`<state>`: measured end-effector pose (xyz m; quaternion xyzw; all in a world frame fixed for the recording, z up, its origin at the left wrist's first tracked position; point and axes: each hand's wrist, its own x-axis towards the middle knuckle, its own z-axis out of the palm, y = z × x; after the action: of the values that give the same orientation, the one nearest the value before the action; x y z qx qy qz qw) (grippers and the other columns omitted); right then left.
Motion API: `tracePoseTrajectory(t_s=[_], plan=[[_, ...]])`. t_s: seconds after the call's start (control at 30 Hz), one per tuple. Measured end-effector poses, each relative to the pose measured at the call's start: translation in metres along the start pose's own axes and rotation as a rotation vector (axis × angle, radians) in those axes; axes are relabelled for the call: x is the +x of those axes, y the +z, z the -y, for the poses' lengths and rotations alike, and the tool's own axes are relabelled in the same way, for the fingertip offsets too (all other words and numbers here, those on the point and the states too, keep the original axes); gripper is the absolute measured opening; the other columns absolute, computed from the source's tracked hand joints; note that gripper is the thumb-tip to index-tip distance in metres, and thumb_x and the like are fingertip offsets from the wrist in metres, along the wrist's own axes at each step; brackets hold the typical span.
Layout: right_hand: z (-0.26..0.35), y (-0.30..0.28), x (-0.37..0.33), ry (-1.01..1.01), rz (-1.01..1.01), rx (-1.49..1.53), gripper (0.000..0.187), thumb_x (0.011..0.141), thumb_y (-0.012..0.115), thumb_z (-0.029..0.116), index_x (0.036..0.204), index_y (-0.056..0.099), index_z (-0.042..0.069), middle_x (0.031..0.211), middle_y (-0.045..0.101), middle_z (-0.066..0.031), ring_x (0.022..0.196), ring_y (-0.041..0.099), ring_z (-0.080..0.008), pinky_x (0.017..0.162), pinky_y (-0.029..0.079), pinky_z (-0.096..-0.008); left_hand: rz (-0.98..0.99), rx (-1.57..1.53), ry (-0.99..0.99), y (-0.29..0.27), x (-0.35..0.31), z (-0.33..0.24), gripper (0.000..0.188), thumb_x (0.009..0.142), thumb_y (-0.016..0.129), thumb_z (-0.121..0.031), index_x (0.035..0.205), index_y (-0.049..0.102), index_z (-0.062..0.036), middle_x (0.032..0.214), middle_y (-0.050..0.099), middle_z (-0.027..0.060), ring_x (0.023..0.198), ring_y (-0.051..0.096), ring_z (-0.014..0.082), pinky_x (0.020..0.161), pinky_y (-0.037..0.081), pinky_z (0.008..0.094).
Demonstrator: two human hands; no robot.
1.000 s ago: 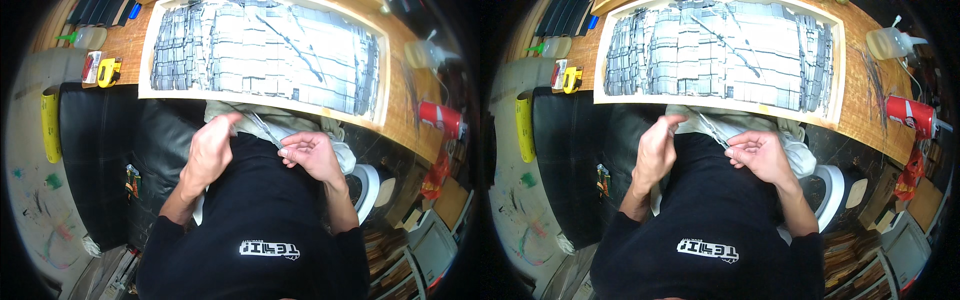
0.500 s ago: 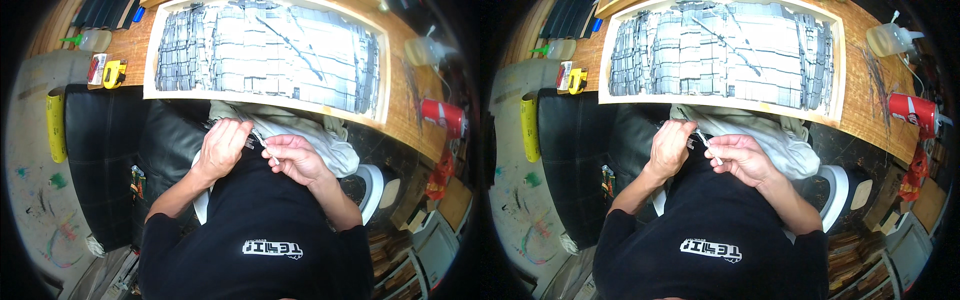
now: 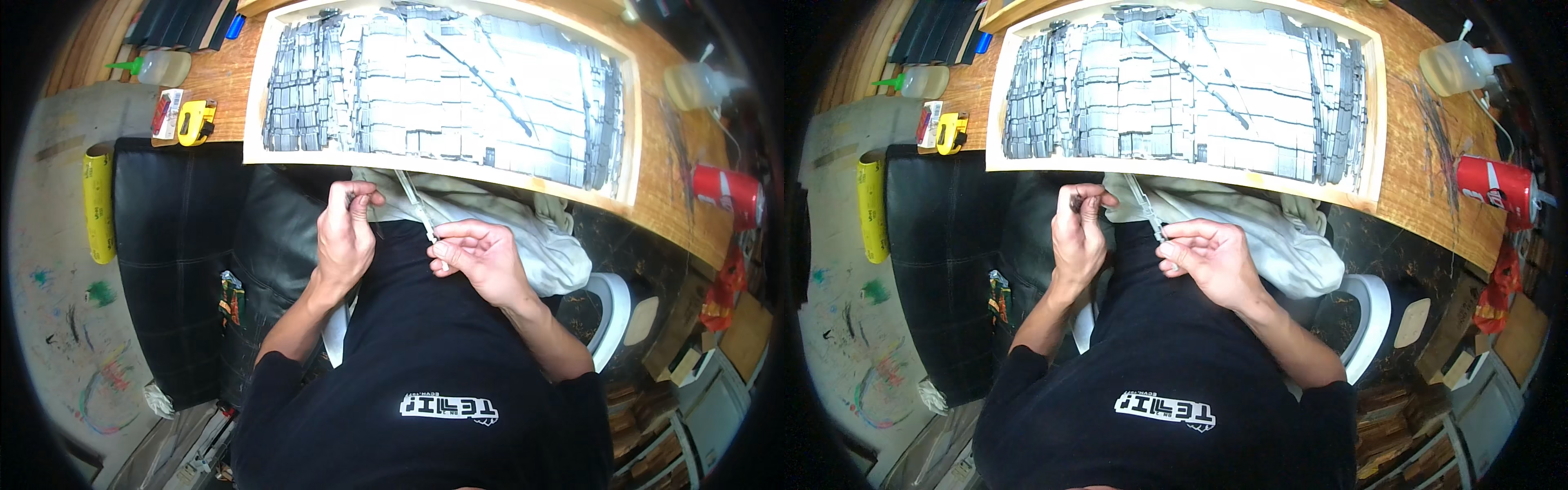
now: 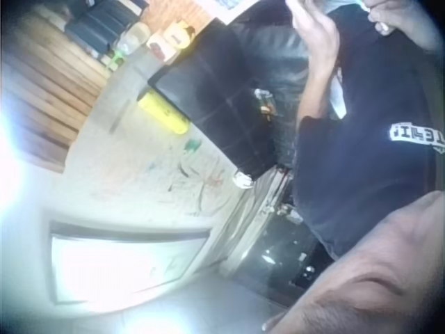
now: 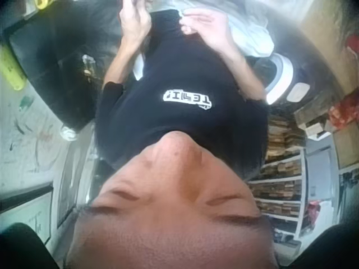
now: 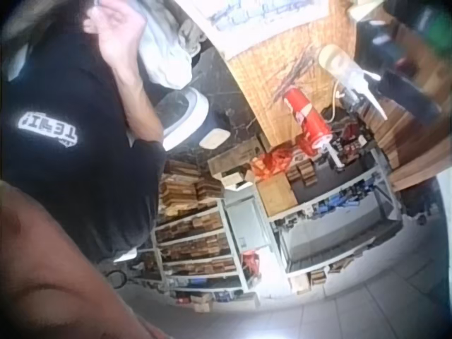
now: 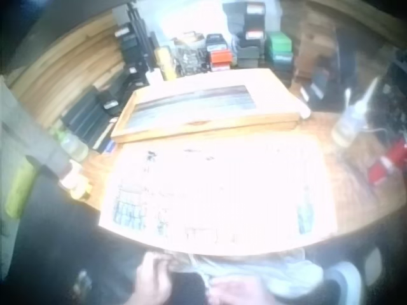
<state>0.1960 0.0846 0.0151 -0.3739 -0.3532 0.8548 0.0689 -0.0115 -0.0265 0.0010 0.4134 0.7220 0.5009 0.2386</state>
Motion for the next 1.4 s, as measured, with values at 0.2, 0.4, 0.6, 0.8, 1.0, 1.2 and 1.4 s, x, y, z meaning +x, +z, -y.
tracePoseTrajectory(t_s=[0.2, 0.4, 0.6, 0.8, 1.0, 1.2, 1.4], plan=[[-0.002, 0.009, 0.007, -0.475, -0.216, -0.620, 0.020, 0.094, 0.078, 0.001, 0.113, 0.076, -0.004, 0.094, 0.079, -0.0140, 0.079, 0.077, -0.0160, 0.072, 0.061, -0.0281, 0.334, -1.032, -0.802, -0.031, 0.002, 0.006, 0.013, 0.110, 0.058, -0.013, 0.119, 0.059, -0.0043, 0.094, 0.071, 0.0111, 0.085, 0.073, 0.0248, 0.078, 0.062, 0.0394], [0.000, 0.027, 0.021, -0.769, -0.193, -0.774, 0.016, 0.091, 0.077, -0.002, 0.107, 0.075, -0.004, 0.089, 0.074, -0.0187, 0.074, 0.073, -0.0315, 0.067, 0.057, -0.0351, 0.365, -1.364, -0.949, -0.013, 0.000, 0.010, 0.014, 0.111, 0.058, -0.015, 0.121, 0.060, -0.0065, 0.096, 0.069, 0.0085, 0.089, 0.069, 0.0247, 0.087, 0.058, 0.0426], [-0.001, 0.017, 0.022, -0.653, -0.174, -0.766, 0.019, 0.092, 0.078, -0.001, 0.111, 0.076, -0.004, 0.096, 0.079, -0.0160, 0.079, 0.077, -0.0196, 0.069, 0.061, -0.0294, 0.287, -1.229, -0.884, 0.004, -0.006, 0.005, 0.015, 0.111, 0.057, -0.014, 0.121, 0.059, -0.0021, 0.094, 0.072, 0.0110, 0.086, 0.073, 0.0248, 0.082, 0.061, 0.0392], [0.004, 0.000, 0.020, -0.432, -0.059, -0.712, 0.019, 0.093, 0.077, 0.000, 0.111, 0.076, -0.005, 0.096, 0.079, -0.0159, 0.077, 0.076, -0.0203, 0.068, 0.060, -0.0307, 0.244, -0.637, -0.563, -0.003, -0.001, 0.013, 0.013, 0.113, 0.052, -0.010, 0.116, 0.059, 0.0005, 0.086, 0.070, 0.0096, 0.075, 0.070, 0.0173, 0.073, 0.059, 0.0322], [0.009, 0.003, 0.022, -0.597, -0.035, -0.949, 0.016, 0.091, 0.079, 0.001, 0.106, 0.078, -0.003, 0.092, 0.078, -0.0151, 0.077, 0.075, -0.0228, 0.066, 0.058, -0.0318, 0.208, -0.683, -0.617, 0.004, -0.002, 0.009, 0.014, 0.113, 0.051, -0.011, 0.113, 0.059, 0.0012, 0.084, 0.069, 0.0079, 0.072, 0.068, 0.0156, 0.071, 0.058, 0.0308], [0.011, 0.000, 0.022, -0.555, -0.017, -0.874, 0.016, 0.091, 0.080, 0.002, 0.107, 0.078, -0.003, 0.094, 0.078, -0.0165, 0.079, 0.076, -0.0251, 0.067, 0.058, -0.0329, 0.218, -0.638, -0.606, 0.008, -0.001, 0.008, 0.017, 0.114, 0.053, -0.015, 0.115, 0.059, 0.0014, 0.083, 0.069, 0.0075, 0.070, 0.067, 0.0151, 0.068, 0.058, 0.0303], [0.014, -0.001, 0.023, -0.689, 0.002, -1.014, 0.016, 0.089, 0.079, -0.002, 0.105, 0.077, -0.002, 0.087, 0.075, -0.0147, 0.075, 0.073, -0.0298, 0.067, 0.058, -0.0367, 0.217, -0.625, -0.649, 0.010, 0.002, 0.006, 0.018, 0.114, 0.053, -0.016, 0.113, 0.059, 0.0008, 0.080, 0.067, 0.0064, 0.067, 0.065, 0.0141, 0.066, 0.057, 0.0297]])
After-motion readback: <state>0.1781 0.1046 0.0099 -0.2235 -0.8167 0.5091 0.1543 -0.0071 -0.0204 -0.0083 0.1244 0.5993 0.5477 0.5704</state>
